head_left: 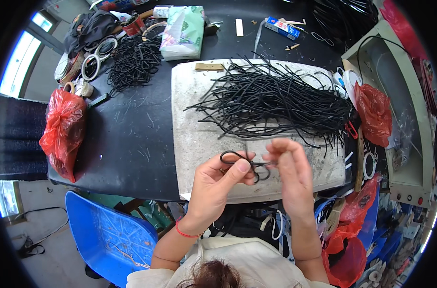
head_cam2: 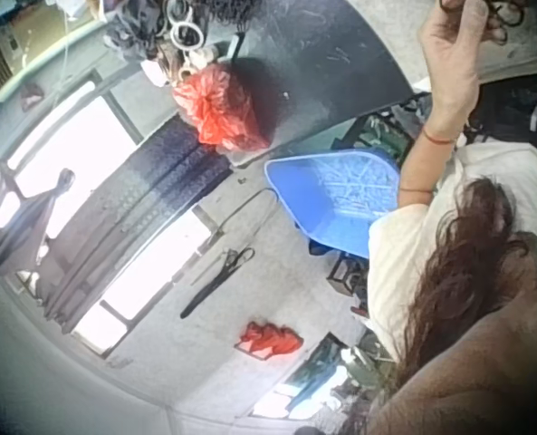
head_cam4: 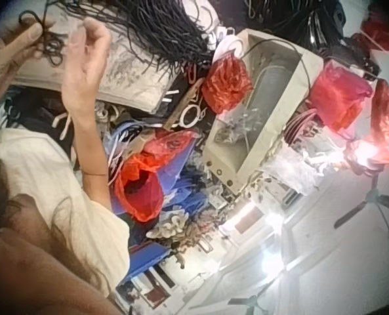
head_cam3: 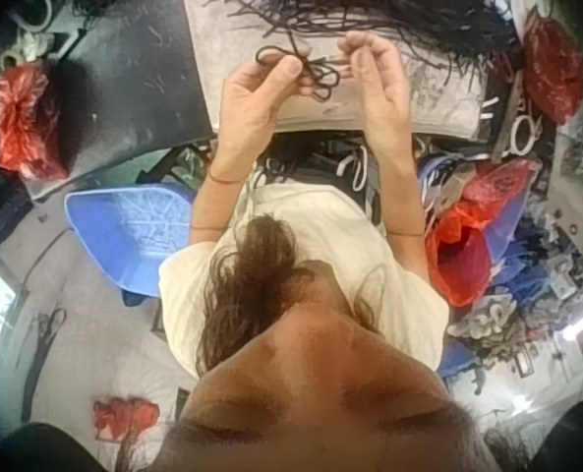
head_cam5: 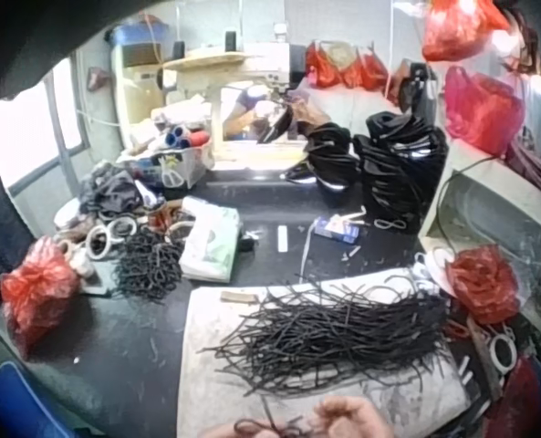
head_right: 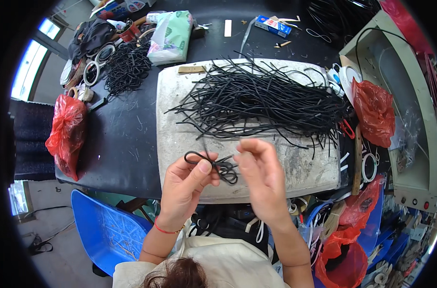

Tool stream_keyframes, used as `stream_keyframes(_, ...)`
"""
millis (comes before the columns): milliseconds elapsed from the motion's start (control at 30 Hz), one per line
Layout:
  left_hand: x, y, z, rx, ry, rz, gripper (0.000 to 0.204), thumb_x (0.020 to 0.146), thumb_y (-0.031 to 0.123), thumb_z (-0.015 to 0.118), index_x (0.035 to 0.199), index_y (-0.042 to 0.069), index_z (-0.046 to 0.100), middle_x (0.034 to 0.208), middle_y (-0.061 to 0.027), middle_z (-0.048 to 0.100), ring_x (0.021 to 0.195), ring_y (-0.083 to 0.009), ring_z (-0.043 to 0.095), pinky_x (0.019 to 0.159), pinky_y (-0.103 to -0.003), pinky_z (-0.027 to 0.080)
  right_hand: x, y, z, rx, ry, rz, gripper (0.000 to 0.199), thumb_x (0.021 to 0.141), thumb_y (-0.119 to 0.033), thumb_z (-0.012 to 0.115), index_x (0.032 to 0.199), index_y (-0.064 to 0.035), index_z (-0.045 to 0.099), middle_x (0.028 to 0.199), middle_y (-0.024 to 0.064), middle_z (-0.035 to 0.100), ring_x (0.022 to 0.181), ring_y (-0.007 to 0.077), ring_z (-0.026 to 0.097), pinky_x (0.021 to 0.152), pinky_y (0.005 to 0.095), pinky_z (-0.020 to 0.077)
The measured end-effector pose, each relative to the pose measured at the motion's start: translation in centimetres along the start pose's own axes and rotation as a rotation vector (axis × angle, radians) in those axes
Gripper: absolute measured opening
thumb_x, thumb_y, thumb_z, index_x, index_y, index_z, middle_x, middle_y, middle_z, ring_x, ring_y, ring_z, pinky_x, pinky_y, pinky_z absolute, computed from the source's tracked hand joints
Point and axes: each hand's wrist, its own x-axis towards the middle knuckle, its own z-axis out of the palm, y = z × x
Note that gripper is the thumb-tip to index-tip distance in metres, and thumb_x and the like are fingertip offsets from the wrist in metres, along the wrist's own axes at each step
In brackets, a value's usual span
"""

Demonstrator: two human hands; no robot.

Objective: The person sits at a cluttered workbench and repeatedly picks up short black cords from a red plastic bag. They tie the cords into small loops or knots by hand and place the finished items onto a pile on the table.

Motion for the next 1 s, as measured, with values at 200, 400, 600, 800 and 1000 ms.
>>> stream_keyframes(200,-0.4,-0.6,0.2,0.114,0.003,-0.005,0.019,0.087,0.007,0.056,0.102,-0.005,0.057,0.085,-0.0129,0.064,0.077,-0.0167,0.064,0.071,-0.027,0.053,-1.1,1.1,-0.9,-0.073,-0.051,-0.033,0.017,0.088,-0.007,0.056,0.103,0.0017,0.056,0.090,0.0024,0.057,0.081,0.0062,0.052,0.070,0.0205,0.0423)
stream_keyframes(400,-0.6,0.3,0.3,0.340,-0.068,-0.035,0.020,0.086,0.006,0.058,0.103,-0.004,0.059,0.086,-0.0105,0.065,0.077,-0.0125,0.062,0.067,-0.024,0.050,-0.3,1.0,-0.9,-0.318,-0.039,-0.267,0.014,0.082,-0.004,0.061,0.096,0.0009,0.062,0.082,0.0048,0.059,0.074,0.0093,0.055,0.067,0.0207,0.0434)
stream_keyframes(600,-0.2,-0.1,0.0,0.650,-0.137,0.123,0.018,0.081,0.006,0.063,0.096,-0.003,0.063,0.083,-0.0108,0.066,0.070,-0.0119,0.063,0.061,-0.025,0.050,-0.3,0.5,-0.7,-0.595,0.051,-0.432,0.007,0.079,-0.003,0.063,0.085,-0.0002,0.065,0.076,0.0075,0.060,0.064,0.0124,0.057,0.056,0.0227,0.0438)
stream_keyframes(800,-0.7,-1.5,0.3,0.746,-0.040,0.191,0.016,0.079,0.005,0.064,0.093,-0.002,0.063,0.082,-0.0113,0.066,0.069,-0.0125,0.064,0.059,-0.024,0.050,0.2,1.1,-0.2,-0.599,0.150,-0.321,0.005,0.079,-0.002,0.063,0.081,0.0020,0.063,0.073,0.0076,0.059,0.060,0.0116,0.055,0.054,0.0224,0.0426)
stream_keyframes(1000,-0.7,-0.1,0.0,0.385,-0.070,0.007,0.019,0.080,0.006,0.065,0.096,-0.003,0.061,0.081,-0.0105,0.066,0.071,-0.0115,0.062,0.062,-0.023,0.050,0.1,0.0,0.3,-0.316,0.120,-0.163,0.009,0.082,-0.007,0.062,0.089,-0.0005,0.062,0.072,0.0025,0.058,0.063,0.0072,0.053,0.057,0.0206,0.0413)
